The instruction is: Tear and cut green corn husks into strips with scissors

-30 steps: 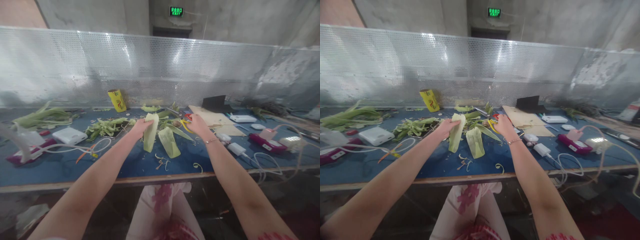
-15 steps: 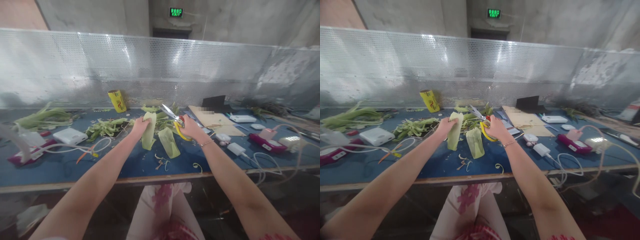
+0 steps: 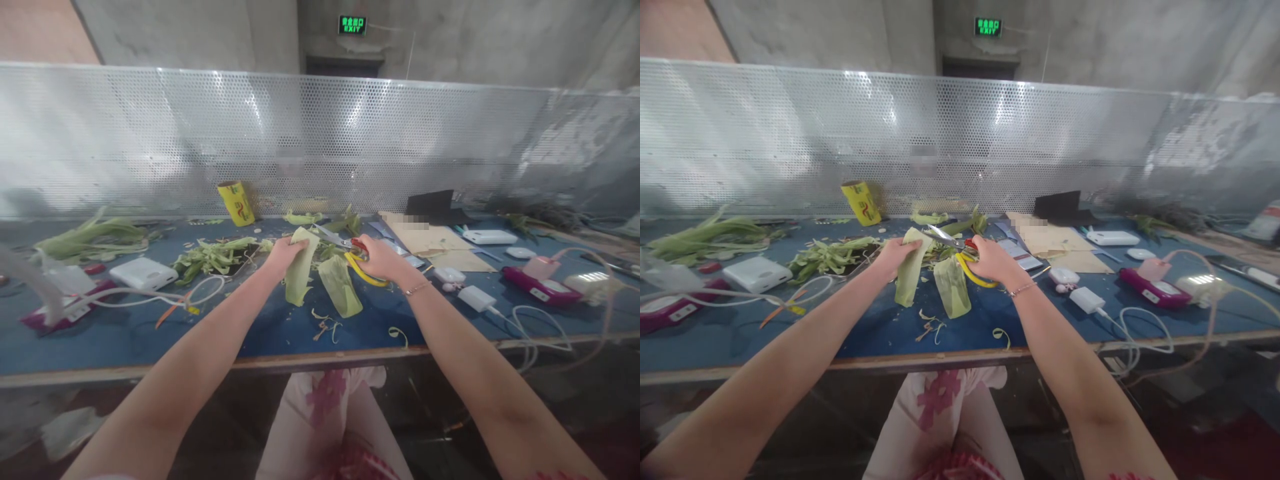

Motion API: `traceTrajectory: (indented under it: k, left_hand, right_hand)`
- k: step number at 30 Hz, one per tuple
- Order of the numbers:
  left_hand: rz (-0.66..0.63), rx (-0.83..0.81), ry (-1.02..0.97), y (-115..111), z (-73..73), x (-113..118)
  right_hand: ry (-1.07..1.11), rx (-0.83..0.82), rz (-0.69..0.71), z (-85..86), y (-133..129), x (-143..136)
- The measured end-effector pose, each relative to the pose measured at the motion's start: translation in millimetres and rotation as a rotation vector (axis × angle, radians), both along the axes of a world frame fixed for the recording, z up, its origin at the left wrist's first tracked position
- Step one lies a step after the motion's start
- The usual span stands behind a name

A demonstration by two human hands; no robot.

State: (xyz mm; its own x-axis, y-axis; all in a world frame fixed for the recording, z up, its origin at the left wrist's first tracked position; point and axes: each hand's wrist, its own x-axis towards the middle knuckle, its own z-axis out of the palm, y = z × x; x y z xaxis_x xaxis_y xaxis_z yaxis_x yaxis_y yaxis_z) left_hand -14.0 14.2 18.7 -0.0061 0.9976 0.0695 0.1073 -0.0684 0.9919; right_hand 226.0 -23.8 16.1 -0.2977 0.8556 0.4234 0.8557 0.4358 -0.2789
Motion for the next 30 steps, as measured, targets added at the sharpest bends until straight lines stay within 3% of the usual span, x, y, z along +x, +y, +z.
traceTrajectory:
  k: [9,22,30]
  left_hand:
    - [-0.108,-0.049,-0.006,-4.1,3.8,0.7]
    - [-0.128,-0.094,-0.112,-1.5,9.7,-1.9]
    - [-0.193,-0.126,-0.079,-0.4,3.7,0.2]
  right_hand:
    - [0.027,-0.062,0.044,4.2,-6.9,-3.1]
    - [0.022,-0.073,0.068,7.4,-6.4,1.4]
    - [0.032,-0.109,0.085,10.0,-10.8,-1.6]
